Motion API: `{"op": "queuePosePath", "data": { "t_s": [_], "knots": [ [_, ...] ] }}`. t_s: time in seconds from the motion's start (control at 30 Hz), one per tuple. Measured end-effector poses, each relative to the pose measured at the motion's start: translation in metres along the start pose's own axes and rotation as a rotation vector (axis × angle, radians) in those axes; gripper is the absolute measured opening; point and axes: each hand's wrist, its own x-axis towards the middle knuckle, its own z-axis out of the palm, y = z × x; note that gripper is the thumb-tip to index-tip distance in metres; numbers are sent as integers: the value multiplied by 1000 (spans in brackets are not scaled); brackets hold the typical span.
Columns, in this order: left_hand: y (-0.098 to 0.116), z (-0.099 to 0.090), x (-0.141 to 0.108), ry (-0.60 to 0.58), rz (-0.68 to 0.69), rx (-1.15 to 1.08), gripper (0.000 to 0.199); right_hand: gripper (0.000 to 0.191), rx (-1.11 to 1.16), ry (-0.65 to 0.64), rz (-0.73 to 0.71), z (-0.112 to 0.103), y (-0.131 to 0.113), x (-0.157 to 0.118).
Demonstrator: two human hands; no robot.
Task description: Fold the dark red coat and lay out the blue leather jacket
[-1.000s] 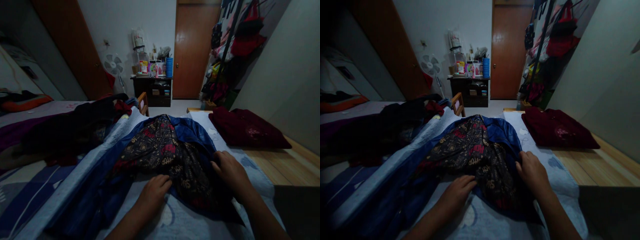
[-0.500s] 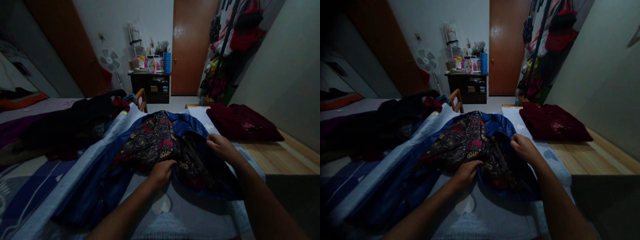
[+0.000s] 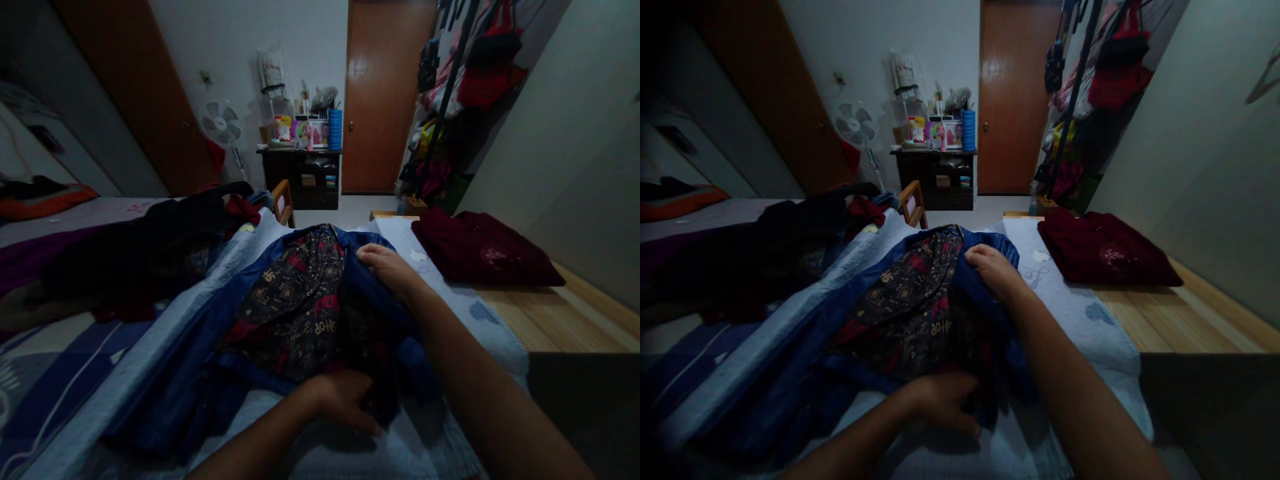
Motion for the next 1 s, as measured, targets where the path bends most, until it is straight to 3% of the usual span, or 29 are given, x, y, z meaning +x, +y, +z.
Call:
{"op": "queuePosePath", "data": {
  "t_s": [0.03,0.1,0.17,0.27,0.37,0.43,0.53,0.63,0.73,0.83,1.0],
  "knots": [
    [-3,-3,-4,-37,-6,5,37,14,93,-96,84,16,7,-2],
    [-11,-9,-16,5,4,-52,36,17,222,-300,162,40,23,-8],
    [-21,-14,-34,93,8,-158,38,19,161,-361,112,48,38,-13],
    [-36,-21,-63,61,-70,-272,26,18,-203,-210,-97,26,55,-18],
    [-37,-32,-90,117,-104,-333,30,24,-639,131,-176,-14,69,-24],
    [-30,-44,-102,230,-67,-373,31,30,-950,269,-77,-37,78,-31],
    [-17,-70,-108,430,-28,-428,32,42,-1167,207,196,-51,91,-46],
    [-14,-103,-94,613,19,-326,31,51,-1104,14,314,-48,97,-60],
    [-22,-136,-60,709,23,-125,31,65,-979,-90,224,-41,100,-72],
    [-35,-159,-19,748,-164,23,33,70,-935,-130,141,-37,104,-82],
    [-50,-178,36,748,-324,0,23,60,-929,-129,116,-36,118,-87]
  ]
}}
